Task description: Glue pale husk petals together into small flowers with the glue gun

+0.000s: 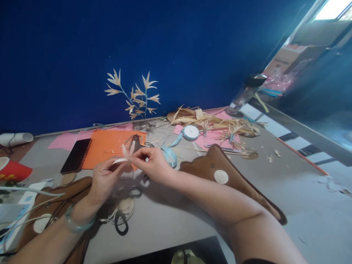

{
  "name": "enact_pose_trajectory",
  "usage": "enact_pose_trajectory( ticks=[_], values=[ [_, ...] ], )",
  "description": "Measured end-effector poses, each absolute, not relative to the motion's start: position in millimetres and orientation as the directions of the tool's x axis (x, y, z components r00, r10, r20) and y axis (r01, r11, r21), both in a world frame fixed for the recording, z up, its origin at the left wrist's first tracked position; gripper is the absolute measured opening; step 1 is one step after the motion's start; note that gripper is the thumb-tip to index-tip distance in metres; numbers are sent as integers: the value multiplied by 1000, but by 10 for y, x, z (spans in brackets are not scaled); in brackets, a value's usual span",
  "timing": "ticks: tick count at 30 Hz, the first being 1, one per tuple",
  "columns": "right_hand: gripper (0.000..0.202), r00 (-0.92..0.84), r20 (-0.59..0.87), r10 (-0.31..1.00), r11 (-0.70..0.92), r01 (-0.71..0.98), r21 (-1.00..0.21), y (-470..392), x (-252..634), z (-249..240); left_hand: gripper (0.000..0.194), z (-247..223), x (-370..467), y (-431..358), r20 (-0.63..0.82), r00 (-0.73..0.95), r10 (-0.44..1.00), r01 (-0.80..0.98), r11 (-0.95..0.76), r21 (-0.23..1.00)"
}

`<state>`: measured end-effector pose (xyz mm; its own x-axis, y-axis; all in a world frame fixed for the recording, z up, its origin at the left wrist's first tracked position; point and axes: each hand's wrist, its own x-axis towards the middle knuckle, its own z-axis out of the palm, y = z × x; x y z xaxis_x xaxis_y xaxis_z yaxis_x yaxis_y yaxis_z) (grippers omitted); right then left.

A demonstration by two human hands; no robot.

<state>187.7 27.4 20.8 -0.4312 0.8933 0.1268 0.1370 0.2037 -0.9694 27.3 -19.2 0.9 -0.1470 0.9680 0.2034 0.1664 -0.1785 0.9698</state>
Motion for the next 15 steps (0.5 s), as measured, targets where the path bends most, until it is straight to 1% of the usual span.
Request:
enact_pose_trajectory(
  ticks=[7, 15],
  values=[
    [20, -437, 112, 892, 182, 122, -976, 269, 1873, 193, 12, -4, 256, -203, 244, -127, 962, 225, -212, 951],
    [20, -446, 92, 890, 156, 108, -982, 269, 1872, 174, 15, -54, 222, -181, 327, -90, 941, 294, -288, 911]
  ],
)
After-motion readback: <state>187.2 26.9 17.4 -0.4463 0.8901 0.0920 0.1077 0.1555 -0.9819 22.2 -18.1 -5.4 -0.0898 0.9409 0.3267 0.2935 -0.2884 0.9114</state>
